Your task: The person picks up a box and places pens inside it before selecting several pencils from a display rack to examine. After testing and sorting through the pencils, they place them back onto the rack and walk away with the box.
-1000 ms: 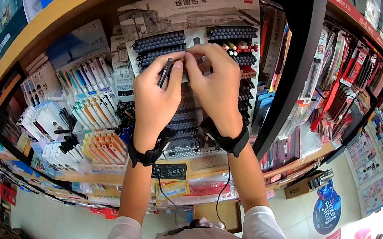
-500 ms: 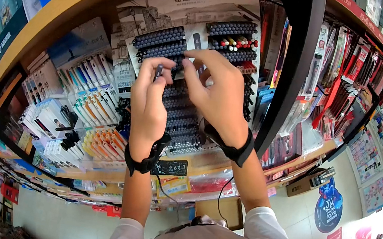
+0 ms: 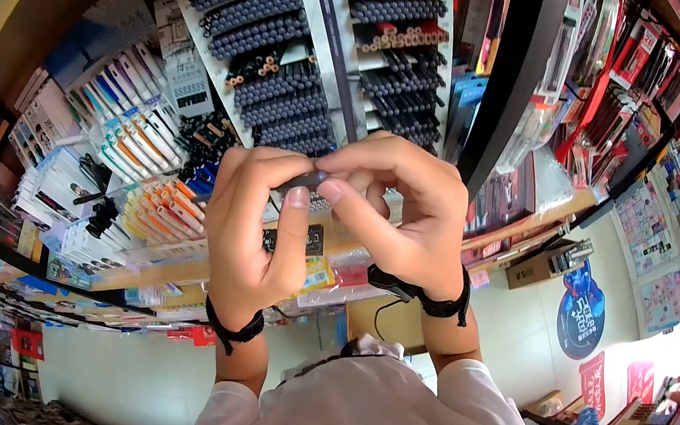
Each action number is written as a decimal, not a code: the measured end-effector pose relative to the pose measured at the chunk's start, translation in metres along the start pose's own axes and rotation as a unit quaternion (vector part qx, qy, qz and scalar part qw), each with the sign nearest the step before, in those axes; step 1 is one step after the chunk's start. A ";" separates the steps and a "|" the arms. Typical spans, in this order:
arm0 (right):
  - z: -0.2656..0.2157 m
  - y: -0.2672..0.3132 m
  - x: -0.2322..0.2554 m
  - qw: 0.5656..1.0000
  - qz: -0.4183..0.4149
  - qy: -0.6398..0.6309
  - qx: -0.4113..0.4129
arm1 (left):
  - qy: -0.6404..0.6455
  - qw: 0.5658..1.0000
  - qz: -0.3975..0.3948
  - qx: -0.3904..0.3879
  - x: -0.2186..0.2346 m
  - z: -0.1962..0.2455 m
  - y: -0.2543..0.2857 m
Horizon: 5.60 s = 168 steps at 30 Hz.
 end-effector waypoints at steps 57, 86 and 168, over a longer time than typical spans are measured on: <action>-0.036 0.046 0.021 0.942 0.069 0.267 0.190 | 0.000 0.995 0.040 -0.091 -0.037 0.021 0.025; -0.004 0.051 0.026 0.939 0.130 0.218 0.231 | -0.080 0.994 0.047 -0.062 -0.056 0.016 0.034; 0.022 0.032 -0.004 0.927 0.084 0.275 0.242 | -0.062 0.991 0.089 -0.075 -0.050 -0.030 0.031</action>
Point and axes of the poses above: each hand's wrist, its own y-axis away from the middle knuckle, its own x-axis out of the back of the hand, z = x × y, the point moved 4 cm from there along -y, towards the middle knuckle, and after that the axes turned 10 degrees about y, right-handed, at the moved point
